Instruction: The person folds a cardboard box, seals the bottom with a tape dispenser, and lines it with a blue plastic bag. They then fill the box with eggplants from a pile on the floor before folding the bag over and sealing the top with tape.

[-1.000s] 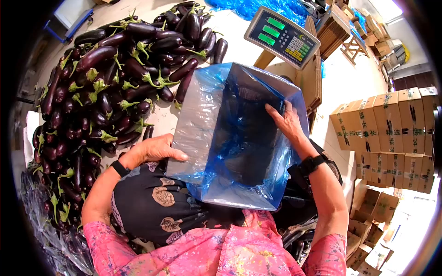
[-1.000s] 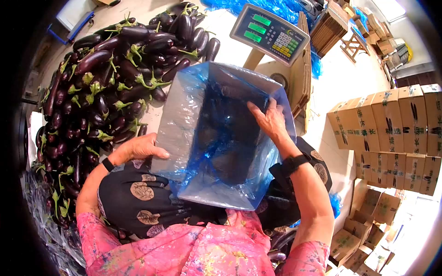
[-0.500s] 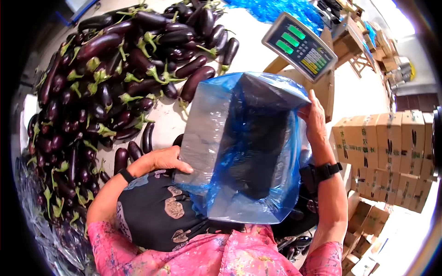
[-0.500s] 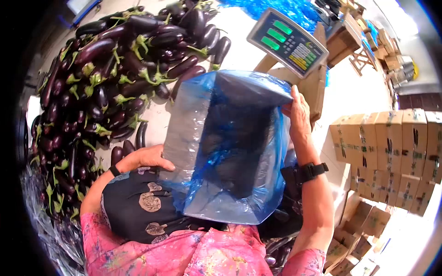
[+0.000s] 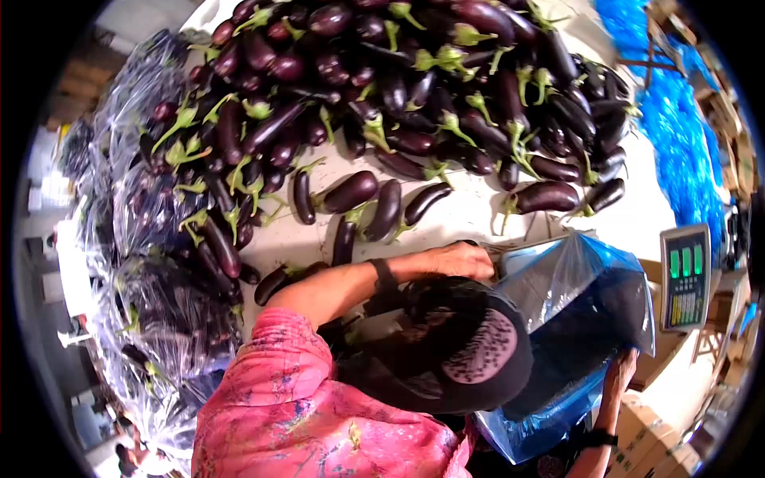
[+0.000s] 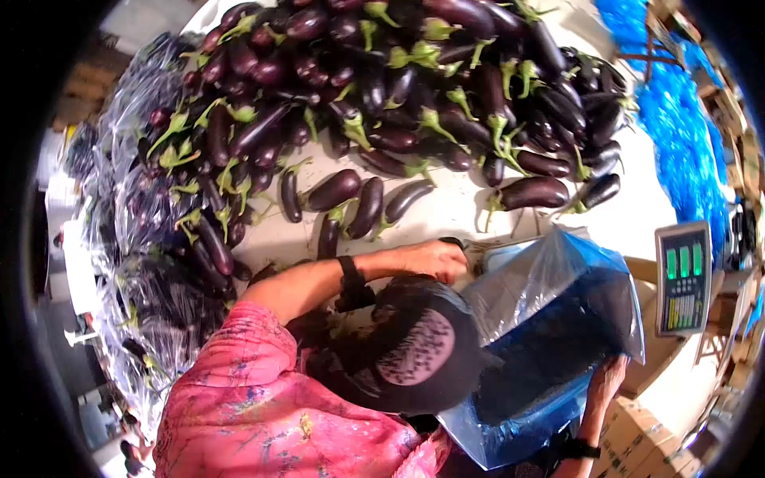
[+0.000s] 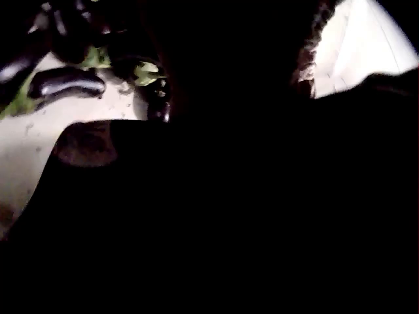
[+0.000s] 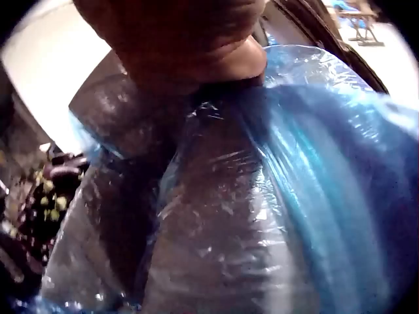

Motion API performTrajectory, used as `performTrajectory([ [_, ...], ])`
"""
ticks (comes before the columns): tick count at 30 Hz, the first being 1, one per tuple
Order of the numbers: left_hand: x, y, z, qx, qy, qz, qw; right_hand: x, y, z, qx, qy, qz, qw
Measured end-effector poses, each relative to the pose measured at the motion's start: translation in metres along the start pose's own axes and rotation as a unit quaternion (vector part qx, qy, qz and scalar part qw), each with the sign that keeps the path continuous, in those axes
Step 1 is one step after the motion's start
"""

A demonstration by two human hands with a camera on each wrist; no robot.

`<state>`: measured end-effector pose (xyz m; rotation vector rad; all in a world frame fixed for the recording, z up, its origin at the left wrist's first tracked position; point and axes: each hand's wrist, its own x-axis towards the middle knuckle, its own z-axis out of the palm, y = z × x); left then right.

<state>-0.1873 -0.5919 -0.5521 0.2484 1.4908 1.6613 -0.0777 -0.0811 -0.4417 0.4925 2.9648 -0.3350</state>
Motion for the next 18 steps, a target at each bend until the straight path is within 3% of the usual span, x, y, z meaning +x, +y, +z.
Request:
performTrajectory([
  [2,-0.033,-0.019,-0.008,-0.053,0.176,0.014,0.983,-0.015,-0.024,-0.016,-0.062,-0.014,-0.030,0.998],
  [3,-0.049,-0.040,-0.015,-0.003,0.247,0.061,0.967,-0.029,-0.063,-0.031,-0.154,0.037,-0.091,0.983],
  [4,-0.068,-0.051,-0.021,-0.049,0.285,0.049,0.956,-0.034,-0.090,-0.043,-0.204,-0.013,-0.068,0.977],
  [5,-0.093,-0.059,-0.034,0.120,0.330,0.081,0.933,-0.036,-0.113,-0.053,-0.252,-0.062,-0.044,0.965],
  [6,-0.112,-0.056,-0.043,0.187,0.409,0.077,0.890,-0.040,-0.135,-0.062,-0.301,-0.111,-0.018,0.947],
  [7,-0.127,-0.051,-0.053,0.252,0.481,0.073,0.837,-0.046,-0.157,-0.068,-0.229,-0.125,-0.073,0.963],
  [8,-0.135,-0.053,-0.071,0.226,0.528,0.055,0.817,-0.046,-0.170,-0.069,-0.140,-0.194,-0.100,0.966],
  [9,-0.146,-0.061,-0.095,0.333,0.562,0.054,0.755,-0.048,-0.183,-0.062,-0.046,-0.197,-0.135,0.970],
  [10,-0.153,-0.074,-0.123,0.333,0.580,0.032,0.743,-0.049,-0.192,-0.047,0.049,-0.196,-0.169,0.965],
  [12,-0.159,-0.095,-0.164,0.447,0.581,-0.053,0.678,-0.044,-0.188,0.004,0.064,-0.146,-0.277,0.948],
  [15,-0.153,-0.106,-0.200,0.423,0.482,-0.239,0.729,-0.041,-0.152,0.088,0.113,-0.279,-0.064,0.951],
  [18,-0.144,-0.113,-0.210,0.425,0.468,-0.243,0.736,-0.050,-0.129,0.141,0.172,-0.272,-0.035,0.946],
])
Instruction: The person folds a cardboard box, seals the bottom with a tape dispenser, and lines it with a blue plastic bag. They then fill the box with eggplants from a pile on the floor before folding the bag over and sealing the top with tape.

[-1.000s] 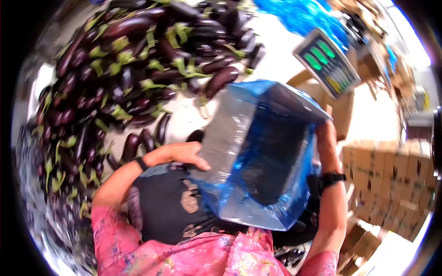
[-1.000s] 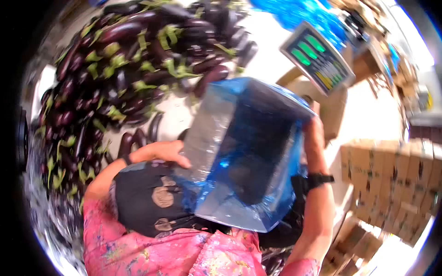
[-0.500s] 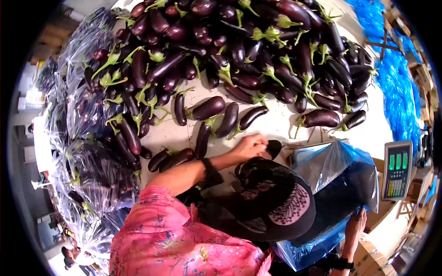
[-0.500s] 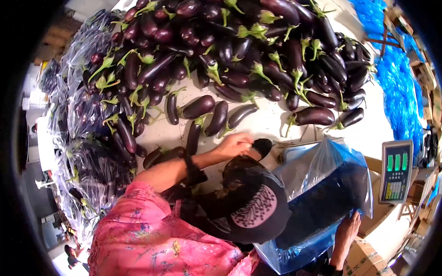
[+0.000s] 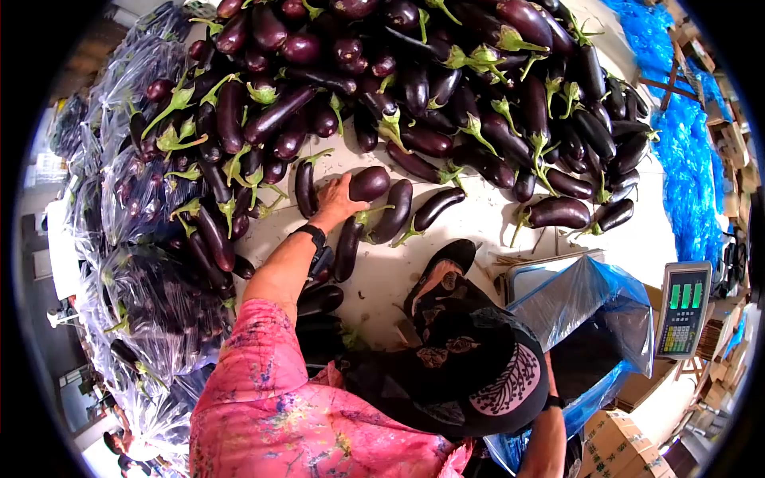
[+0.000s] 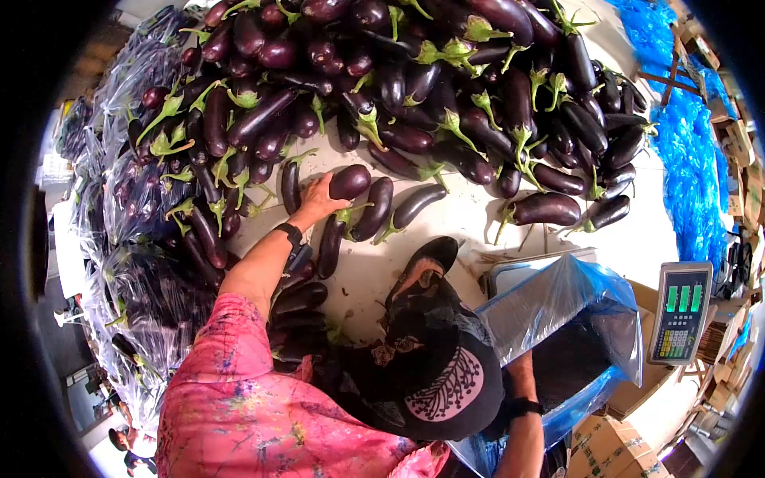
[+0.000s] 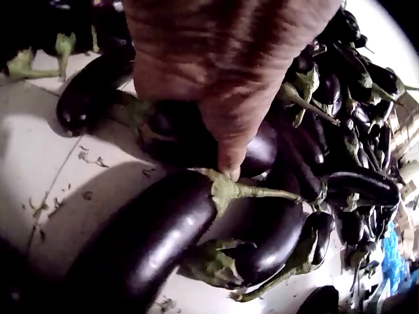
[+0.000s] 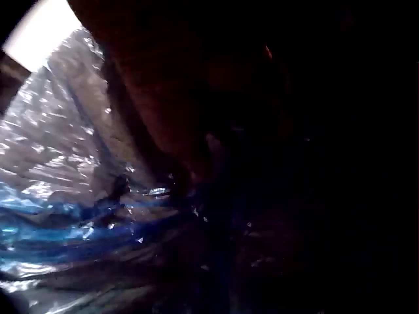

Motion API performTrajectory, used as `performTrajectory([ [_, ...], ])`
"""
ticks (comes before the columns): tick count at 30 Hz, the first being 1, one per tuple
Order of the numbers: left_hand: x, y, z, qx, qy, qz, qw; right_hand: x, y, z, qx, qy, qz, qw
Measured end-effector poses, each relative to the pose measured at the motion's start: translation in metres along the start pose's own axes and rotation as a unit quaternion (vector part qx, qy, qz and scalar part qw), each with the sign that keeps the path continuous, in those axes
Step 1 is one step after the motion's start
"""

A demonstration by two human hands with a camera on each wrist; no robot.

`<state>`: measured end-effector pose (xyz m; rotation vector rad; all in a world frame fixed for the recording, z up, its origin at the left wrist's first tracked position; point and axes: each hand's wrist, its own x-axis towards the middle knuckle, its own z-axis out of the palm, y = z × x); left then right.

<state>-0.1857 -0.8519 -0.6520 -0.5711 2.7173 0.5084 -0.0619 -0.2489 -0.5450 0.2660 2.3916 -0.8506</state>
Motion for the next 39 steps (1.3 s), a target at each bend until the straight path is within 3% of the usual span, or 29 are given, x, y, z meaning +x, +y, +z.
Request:
performTrajectory([
  [1,-0.003,0.001,0.000,-0.040,0.021,0.028,0.999,0.001,0.005,0.008,0.008,0.004,-0.003,1.000],
  [4,-0.017,0.013,-0.015,-0.205,-0.008,-0.021,0.979,0.008,0.015,0.016,0.024,0.010,-0.011,1.000],
  [5,-0.037,0.041,-0.060,-0.249,-0.058,0.004,0.967,0.010,0.018,0.018,0.029,0.009,-0.013,0.999],
  [6,-0.041,0.042,-0.059,-0.401,-0.125,-0.021,0.907,0.014,0.019,0.017,0.035,0.007,-0.017,0.999],
  [8,-0.047,0.041,-0.058,-0.665,-0.240,-0.065,0.704,0.022,0.018,0.015,0.045,0.002,-0.033,0.998],
  [9,-0.053,0.048,-0.068,-0.737,-0.312,-0.056,0.597,0.026,0.017,0.014,0.050,-0.003,-0.043,0.998],
  [10,-0.060,0.060,-0.076,-0.775,-0.328,-0.062,0.536,0.032,0.015,0.013,0.057,-0.008,-0.054,0.997],
  [15,-0.088,0.134,-0.116,-0.785,-0.355,0.028,0.506,0.040,-0.026,-0.032,0.028,-0.113,-0.166,0.979],
  [16,-0.090,0.147,-0.118,-0.784,-0.359,0.051,0.504,0.017,-0.080,-0.085,-0.094,-0.197,-0.071,0.973],
  [17,-0.086,0.160,-0.117,-0.753,-0.365,0.096,0.539,0.001,-0.112,-0.106,0.039,-0.168,-0.037,0.984],
  [18,-0.087,0.182,-0.115,-0.745,-0.339,0.110,0.565,-0.017,-0.157,-0.114,0.147,-0.068,-0.006,0.987],
  [19,-0.090,0.209,-0.122,-0.730,-0.338,0.169,0.570,-0.027,-0.192,-0.133,0.142,-0.056,0.001,0.988],
  [21,-0.101,0.272,-0.147,-0.684,-0.352,0.303,0.563,-0.032,-0.212,-0.143,0.218,-0.005,-0.084,0.972],
  [22,-0.108,0.306,-0.138,-0.687,-0.319,0.360,0.545,-0.032,-0.219,-0.140,0.259,0.048,-0.149,0.953],
  [23,-0.120,0.328,-0.145,-0.665,-0.373,0.364,0.534,-0.020,-0.221,-0.135,0.335,0.076,-0.190,0.920],
  [24,-0.125,0.367,-0.124,-0.663,-0.308,0.500,0.464,-0.009,-0.220,-0.131,0.409,0.104,-0.229,0.877],
  [25,-0.137,0.368,-0.122,-0.527,-0.294,0.515,0.609,-0.017,-0.230,-0.134,0.489,0.104,-0.192,0.845],
  [26,-0.152,0.370,-0.120,-0.476,-0.168,0.570,0.649,-0.024,-0.239,-0.137,0.565,0.105,-0.153,0.804],
  [27,-0.145,0.367,-0.121,-0.429,-0.172,0.602,0.652,-0.022,-0.207,-0.153,0.579,0.031,-0.150,0.801],
  [28,-0.133,0.360,-0.123,-0.382,-0.175,0.629,0.654,-0.023,-0.213,-0.147,0.572,0.093,-0.156,0.800],
  [30,-0.110,0.315,-0.103,-0.439,-0.137,0.551,0.697,-0.045,-0.204,-0.148,0.465,0.119,-0.153,0.864],
  [31,-0.102,0.287,-0.096,-0.525,-0.181,0.351,0.754,-0.060,-0.190,-0.151,0.409,0.103,-0.109,0.900],
  [32,-0.087,0.250,-0.086,-0.430,-0.070,0.287,0.853,-0.072,-0.180,-0.154,0.351,0.085,-0.061,0.931],
  [33,-0.065,0.213,-0.055,-0.445,-0.018,0.221,0.867,-0.081,-0.189,-0.151,0.315,0.082,0.021,0.945],
  [34,-0.051,0.179,-0.053,-0.308,-0.012,0.156,0.938,-0.084,-0.190,-0.146,0.314,0.072,0.080,0.943],
  [35,-0.038,0.149,-0.037,-0.210,0.017,0.121,0.970,-0.078,-0.177,-0.138,0.335,0.078,0.110,0.933],
  [36,-0.027,0.127,-0.021,-0.108,0.047,0.086,0.989,-0.071,-0.160,-0.125,0.355,0.084,0.139,0.920],
  [38,-0.010,0.110,-0.009,-0.057,-0.047,-0.005,0.997,-0.047,-0.159,-0.114,0.389,0.028,0.236,0.890],
  [39,0.003,0.100,0.013,-0.053,-0.094,-0.028,0.994,-0.029,-0.127,-0.095,0.427,0.038,0.188,0.884],
])
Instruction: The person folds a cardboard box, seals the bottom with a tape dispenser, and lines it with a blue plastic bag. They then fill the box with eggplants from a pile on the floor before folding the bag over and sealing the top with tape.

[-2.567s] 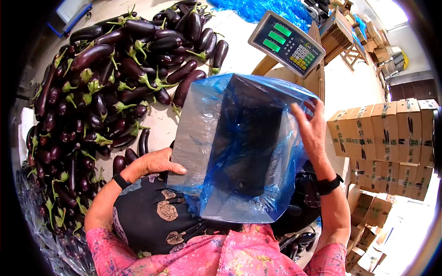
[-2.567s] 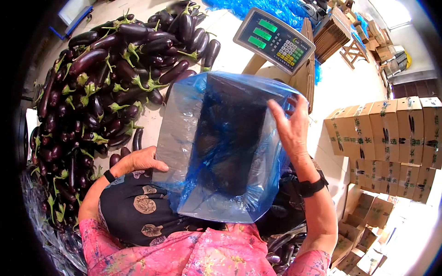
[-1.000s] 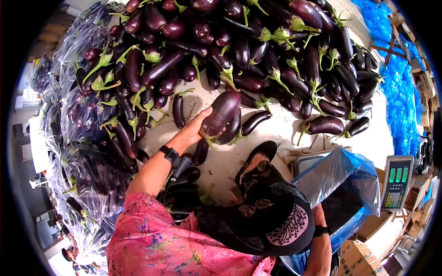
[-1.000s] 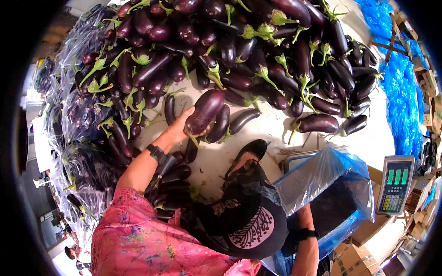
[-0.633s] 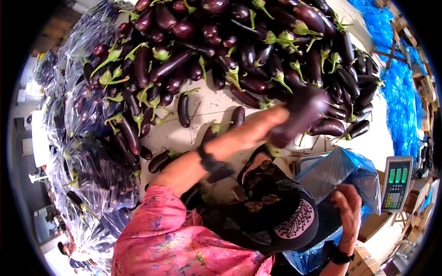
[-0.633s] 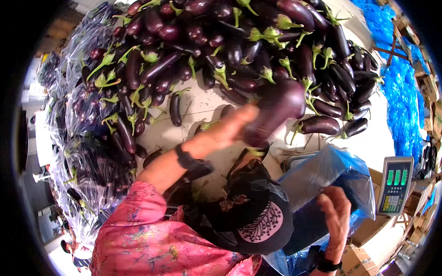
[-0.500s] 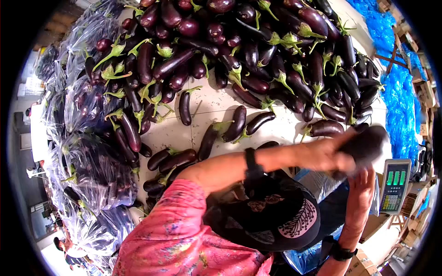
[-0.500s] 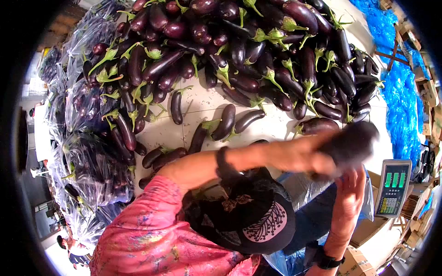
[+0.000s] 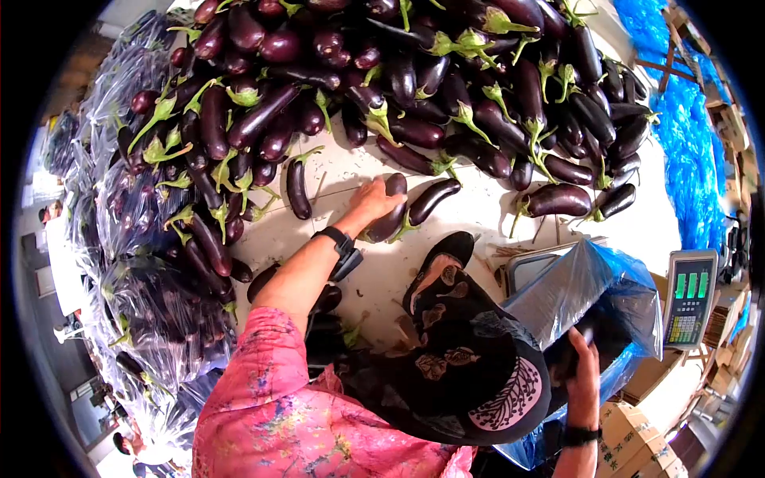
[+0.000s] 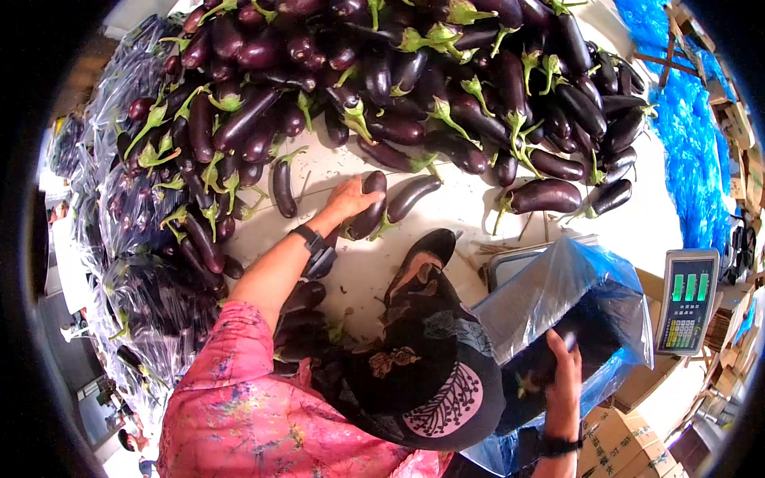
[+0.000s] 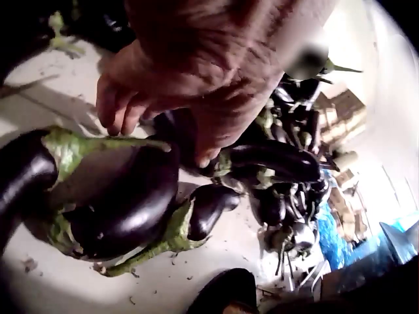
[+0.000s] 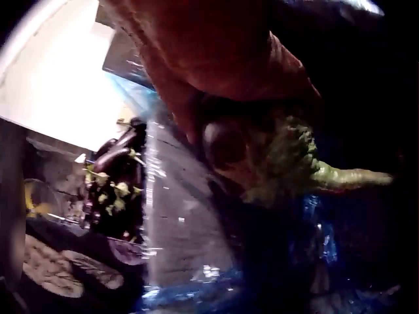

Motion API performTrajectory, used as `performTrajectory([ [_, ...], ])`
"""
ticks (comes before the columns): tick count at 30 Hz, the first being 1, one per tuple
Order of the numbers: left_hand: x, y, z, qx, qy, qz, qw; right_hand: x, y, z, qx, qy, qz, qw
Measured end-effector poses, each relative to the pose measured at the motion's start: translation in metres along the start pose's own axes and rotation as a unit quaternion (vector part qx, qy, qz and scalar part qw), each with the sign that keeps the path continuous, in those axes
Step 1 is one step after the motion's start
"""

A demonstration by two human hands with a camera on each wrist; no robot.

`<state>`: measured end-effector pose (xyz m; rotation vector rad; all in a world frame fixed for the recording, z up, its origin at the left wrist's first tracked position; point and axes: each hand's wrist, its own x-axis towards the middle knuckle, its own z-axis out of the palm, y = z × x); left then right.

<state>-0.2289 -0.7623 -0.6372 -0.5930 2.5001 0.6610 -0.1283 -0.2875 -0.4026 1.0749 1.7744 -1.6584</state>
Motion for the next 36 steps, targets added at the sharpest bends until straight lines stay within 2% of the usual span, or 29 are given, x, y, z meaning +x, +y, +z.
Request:
performTrajectory([
  [1,0.001,0.003,0.001,-0.021,-0.011,-0.016,1.000,0.032,0.027,-0.017,-0.019,-0.013,0.000,1.000],
  [2,0.000,0.008,0.003,-0.042,-0.022,-0.033,0.998,0.066,0.056,-0.026,0.041,-0.057,-0.058,0.996],
  [3,-0.001,0.012,0.005,-0.062,-0.034,-0.049,0.996,0.068,0.054,-0.013,0.075,-0.045,-0.059,0.994],
  [4,-0.003,0.012,0.008,-0.109,-0.029,-0.029,0.993,0.092,0.072,-0.015,0.081,-0.030,-0.074,0.994],
  [6,-0.025,0.018,-0.002,-0.224,-0.019,0.070,0.972,0.133,0.106,-0.022,0.073,-0.006,-0.106,0.992],
  [8,-0.060,0.037,-0.027,-0.319,-0.007,0.186,0.929,0.158,0.131,-0.029,-0.023,-0.007,-0.167,0.986],
  [12,-0.106,0.077,-0.074,-0.384,-0.044,0.219,0.896,0.183,0.167,-0.050,-0.216,-0.015,-0.288,0.933],
  [14,-0.119,0.093,-0.087,-0.387,-0.043,0.240,0.889,0.185,0.167,-0.054,-0.250,-0.010,-0.317,0.915],
  [16,-0.129,0.104,-0.096,-0.370,-0.049,0.257,0.891,0.168,0.136,-0.047,-0.216,-0.011,-0.268,0.939],
  [19,-0.137,0.108,-0.100,-0.377,-0.060,0.276,0.882,0.150,0.119,-0.031,0.030,0.014,-0.159,0.987],
  [20,-0.139,0.109,-0.101,-0.391,-0.076,0.271,0.876,0.167,0.134,-0.043,-0.016,-0.005,-0.185,0.983],
  [21,-0.139,0.109,-0.102,-0.422,-0.099,0.264,0.862,0.183,0.149,-0.056,-0.060,-0.021,-0.213,0.975],
  [23,-0.139,0.108,-0.105,-0.480,-0.144,0.245,0.830,0.192,0.161,-0.066,0.112,-0.085,-0.160,0.977],
  [24,-0.136,0.109,-0.103,-0.511,-0.148,0.243,0.811,0.182,0.136,-0.054,-0.147,-0.038,-0.185,0.971],
  [26,-0.131,0.108,-0.102,-0.620,-0.229,0.213,0.720,0.217,0.163,-0.068,-0.084,-0.033,-0.208,0.974],
  [27,-0.130,0.108,-0.103,-0.668,-0.266,0.196,0.667,0.216,0.161,-0.064,-0.083,-0.032,-0.206,0.974],
  [28,-0.128,0.110,-0.105,-0.681,-0.263,0.198,0.653,0.215,0.159,-0.060,-0.082,-0.030,-0.204,0.975],
  [32,-0.142,0.126,-0.119,-0.663,-0.236,0.216,0.676,0.176,0.119,-0.040,-0.141,0.016,-0.172,0.975],
  [36,-0.162,0.138,-0.133,-0.551,-0.166,0.251,0.778,0.183,0.128,-0.047,-0.189,0.081,-0.151,0.967],
])
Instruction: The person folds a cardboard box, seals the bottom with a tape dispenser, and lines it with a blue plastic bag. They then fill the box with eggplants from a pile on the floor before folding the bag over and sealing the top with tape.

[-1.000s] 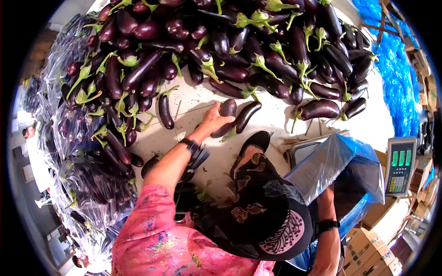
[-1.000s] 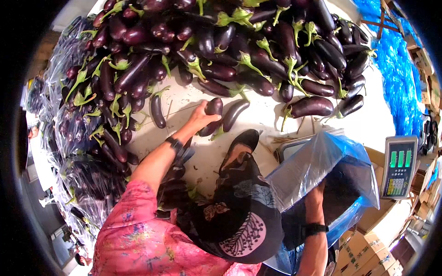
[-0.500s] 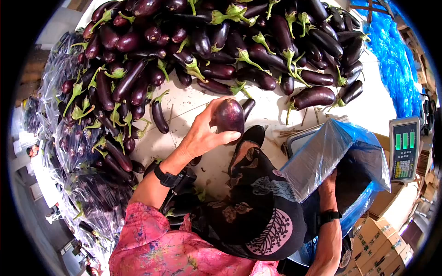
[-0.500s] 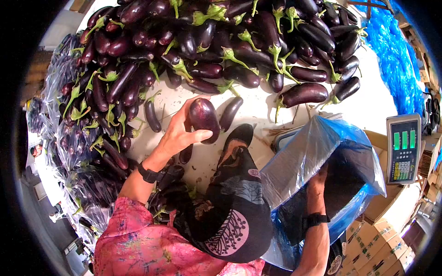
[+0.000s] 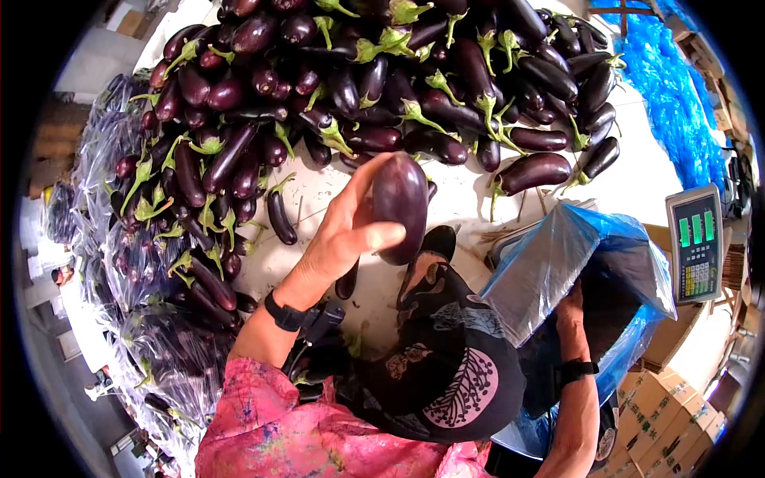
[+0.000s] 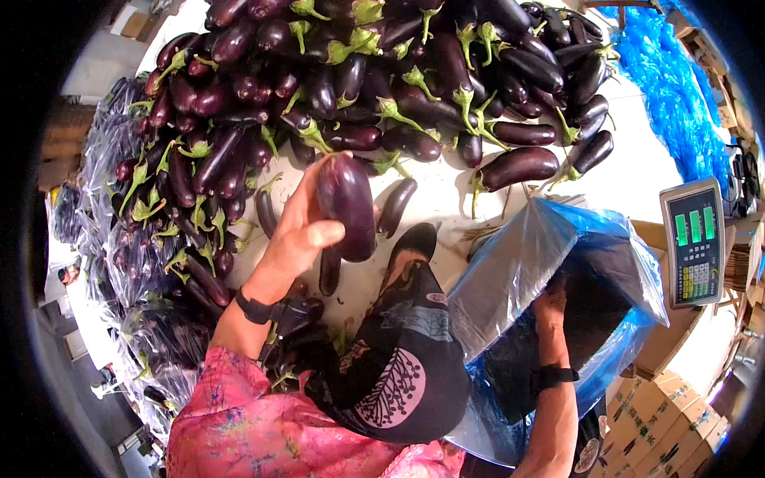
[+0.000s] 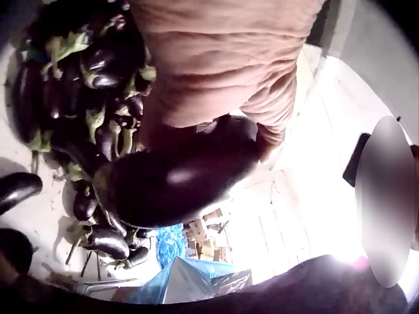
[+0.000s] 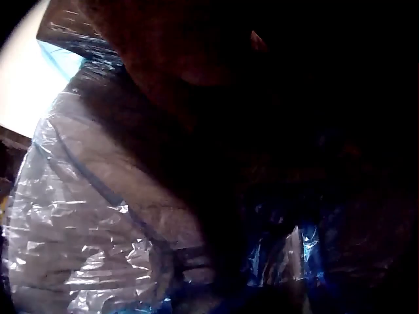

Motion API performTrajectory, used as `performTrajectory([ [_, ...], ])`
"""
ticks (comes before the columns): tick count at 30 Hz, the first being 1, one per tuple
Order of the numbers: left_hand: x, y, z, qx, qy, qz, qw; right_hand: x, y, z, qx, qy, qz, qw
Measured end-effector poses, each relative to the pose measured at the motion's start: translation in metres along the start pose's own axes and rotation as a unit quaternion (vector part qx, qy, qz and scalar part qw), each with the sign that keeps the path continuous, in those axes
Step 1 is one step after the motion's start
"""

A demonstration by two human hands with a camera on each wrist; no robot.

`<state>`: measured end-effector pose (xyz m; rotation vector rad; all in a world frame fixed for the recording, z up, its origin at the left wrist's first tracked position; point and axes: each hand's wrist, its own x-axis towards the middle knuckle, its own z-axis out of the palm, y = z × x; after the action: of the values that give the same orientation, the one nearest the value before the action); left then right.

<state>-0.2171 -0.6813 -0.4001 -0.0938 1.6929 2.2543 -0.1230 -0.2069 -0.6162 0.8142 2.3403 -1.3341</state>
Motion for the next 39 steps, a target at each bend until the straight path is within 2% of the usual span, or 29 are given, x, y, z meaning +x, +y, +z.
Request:
performTrajectory([
  [1,-0.003,0.016,0.008,0.061,-0.013,0.013,0.998,0.003,0.005,0.003,0.054,-0.013,-0.020,0.998],
  [3,-0.009,0.021,0.014,0.098,-0.021,0.040,0.994,0.004,0.013,0.004,0.158,-0.038,-0.058,0.985],
  [4,-0.012,0.026,0.016,0.113,-0.020,0.041,0.993,-0.029,-0.045,0.003,0.033,0.008,-0.073,0.997],
  [7,-0.019,0.035,0.022,0.142,-0.021,0.042,0.989,-0.022,-0.029,-0.001,-0.060,0.032,-0.108,0.992],
  [8,-0.020,0.032,0.020,0.171,-0.025,0.082,0.981,-0.020,-0.022,0.001,-0.085,0.059,-0.137,0.985],
  [9,-0.021,0.032,0.020,0.191,-0.025,0.099,0.976,-0.028,-0.037,-0.001,-0.142,0.049,-0.130,0.980],
  [11,-0.023,0.032,0.021,0.228,-0.025,0.130,0.965,-0.059,-0.100,-0.012,-0.256,0.029,-0.113,0.959],
  [14,-0.024,0.033,0.021,0.261,-0.021,0.145,0.954,-0.075,-0.137,-0.022,-0.337,-0.025,-0.105,0.935],
  [17,-0.024,0.034,0.022,0.277,-0.019,0.147,0.949,-0.096,-0.187,-0.022,-0.402,-0.036,-0.090,0.911],
  [19,-0.024,0.033,0.023,0.290,-0.018,0.147,0.946,-0.107,-0.206,-0.022,-0.395,-0.047,-0.122,0.909],
  [24,-0.018,0.023,0.021,0.337,-0.005,0.127,0.933,-0.123,-0.223,-0.018,-0.424,-0.036,-0.193,0.884],
  [29,-0.023,0.008,0.010,0.278,0.023,0.066,0.958,-0.137,-0.233,-0.021,-0.424,-0.054,-0.223,0.876],
  [30,-0.024,0.007,0.010,0.255,0.020,0.051,0.965,-0.143,-0.239,-0.023,-0.399,-0.046,-0.262,0.878],
  [33,-0.033,0.016,0.021,0.331,-0.019,0.130,0.935,-0.163,-0.282,-0.014,-0.217,-0.093,-0.204,0.950],
  [34,-0.035,0.021,0.027,0.330,-0.025,0.134,0.934,-0.167,-0.297,-0.010,-0.164,-0.134,-0.200,0.957],
  [37,-0.034,0.027,0.037,0.348,-0.057,0.152,0.923,-0.167,-0.314,0.020,0.052,-0.205,-0.204,0.956],
  [39,-0.032,0.030,0.042,0.359,-0.070,0.173,0.915,-0.164,-0.328,0.038,0.103,-0.243,-0.237,0.935],
])
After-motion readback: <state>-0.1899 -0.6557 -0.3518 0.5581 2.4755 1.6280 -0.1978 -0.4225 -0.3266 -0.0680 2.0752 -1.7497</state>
